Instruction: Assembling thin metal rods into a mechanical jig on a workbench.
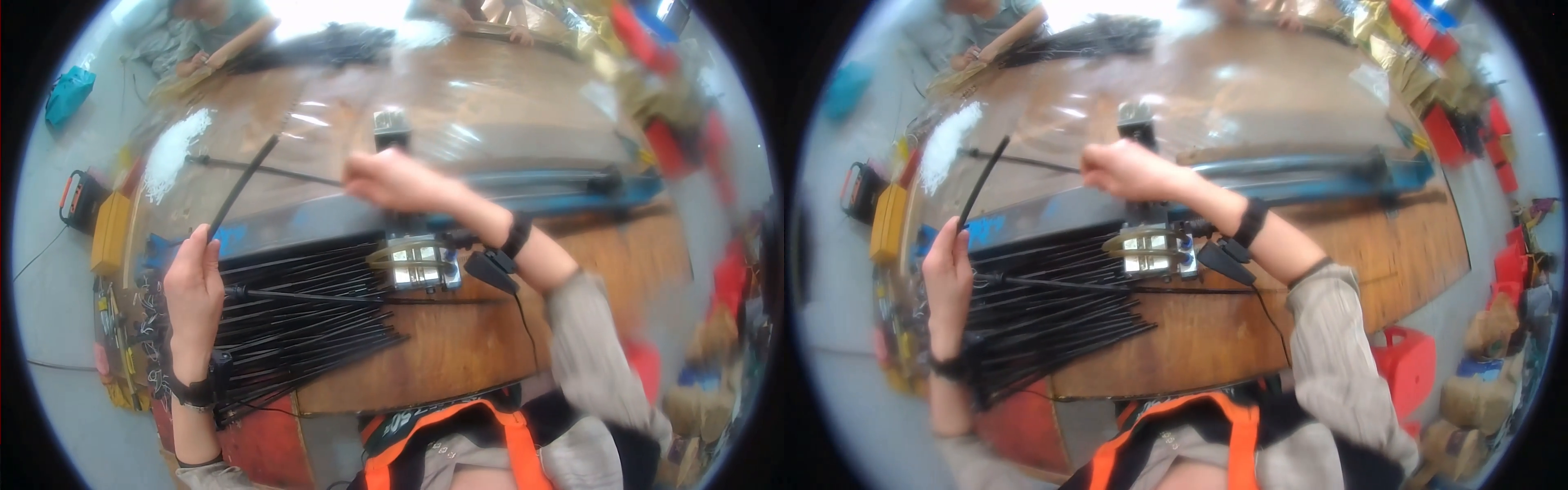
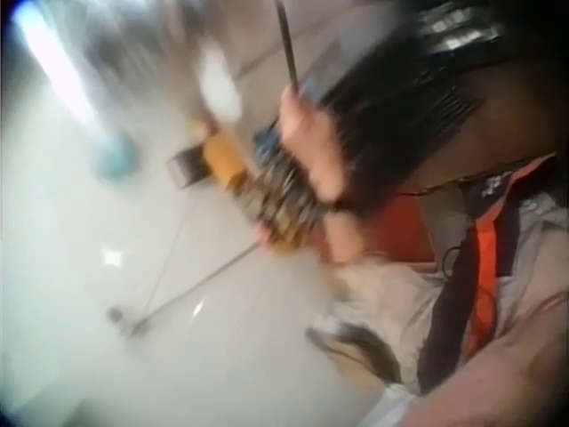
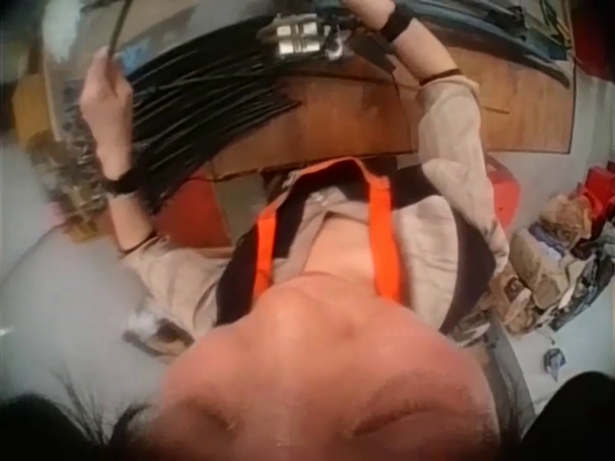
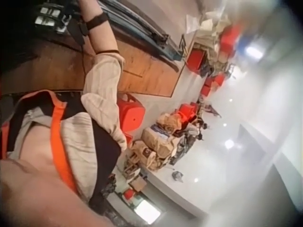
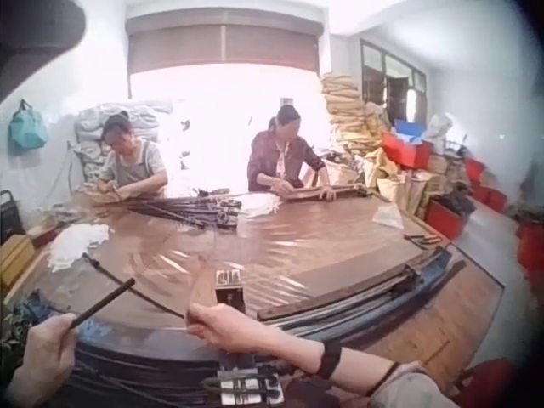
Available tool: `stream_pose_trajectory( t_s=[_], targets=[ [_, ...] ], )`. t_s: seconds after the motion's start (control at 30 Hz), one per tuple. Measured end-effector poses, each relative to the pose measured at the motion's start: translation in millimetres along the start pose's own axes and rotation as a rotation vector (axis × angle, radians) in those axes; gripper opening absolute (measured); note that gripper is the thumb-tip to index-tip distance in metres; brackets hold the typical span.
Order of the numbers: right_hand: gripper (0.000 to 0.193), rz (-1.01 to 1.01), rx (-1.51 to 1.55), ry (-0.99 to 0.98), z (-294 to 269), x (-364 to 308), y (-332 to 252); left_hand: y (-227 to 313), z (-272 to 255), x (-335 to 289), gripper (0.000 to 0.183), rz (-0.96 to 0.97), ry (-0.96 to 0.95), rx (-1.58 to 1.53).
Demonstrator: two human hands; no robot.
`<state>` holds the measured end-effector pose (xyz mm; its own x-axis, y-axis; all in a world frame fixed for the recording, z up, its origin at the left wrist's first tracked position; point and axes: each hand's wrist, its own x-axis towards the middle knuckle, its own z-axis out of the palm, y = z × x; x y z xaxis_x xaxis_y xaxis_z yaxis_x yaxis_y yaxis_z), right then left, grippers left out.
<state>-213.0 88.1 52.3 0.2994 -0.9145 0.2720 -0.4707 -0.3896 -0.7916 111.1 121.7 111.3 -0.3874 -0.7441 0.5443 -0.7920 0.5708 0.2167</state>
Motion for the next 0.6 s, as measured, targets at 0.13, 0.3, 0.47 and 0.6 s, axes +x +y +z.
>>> stream_pose_trajectory(
  t_s=[0.13, 0.3, 0.47, 0.6],
  targets=[
    [0.011, -0.017, -0.517, -0.225, 15.9, -0.1, -6.2, -3.8, 1.5, 2.3, 0.020, 0.027, 0.024, 0.008],
    [0.008, -0.236, -0.753, 0.226, -45.3, -68.8, 42.8, -26.1, 3.8, -1.8, 0.018, 0.061, -0.047, 0.076],
    [0.011, -0.093, -1.002, 0.421, -151.6, -195.6, 102.5, -22.7, 41.7, 12.5, 0.016, 0.149, -0.182, 0.074],
    [0.007, -0.003, -1.105, 0.477, -183.3, -238.0, 112.6, 31.0, 127.8, 45.7, 0.008, 0.476, -0.146, -0.121]
  ],
)
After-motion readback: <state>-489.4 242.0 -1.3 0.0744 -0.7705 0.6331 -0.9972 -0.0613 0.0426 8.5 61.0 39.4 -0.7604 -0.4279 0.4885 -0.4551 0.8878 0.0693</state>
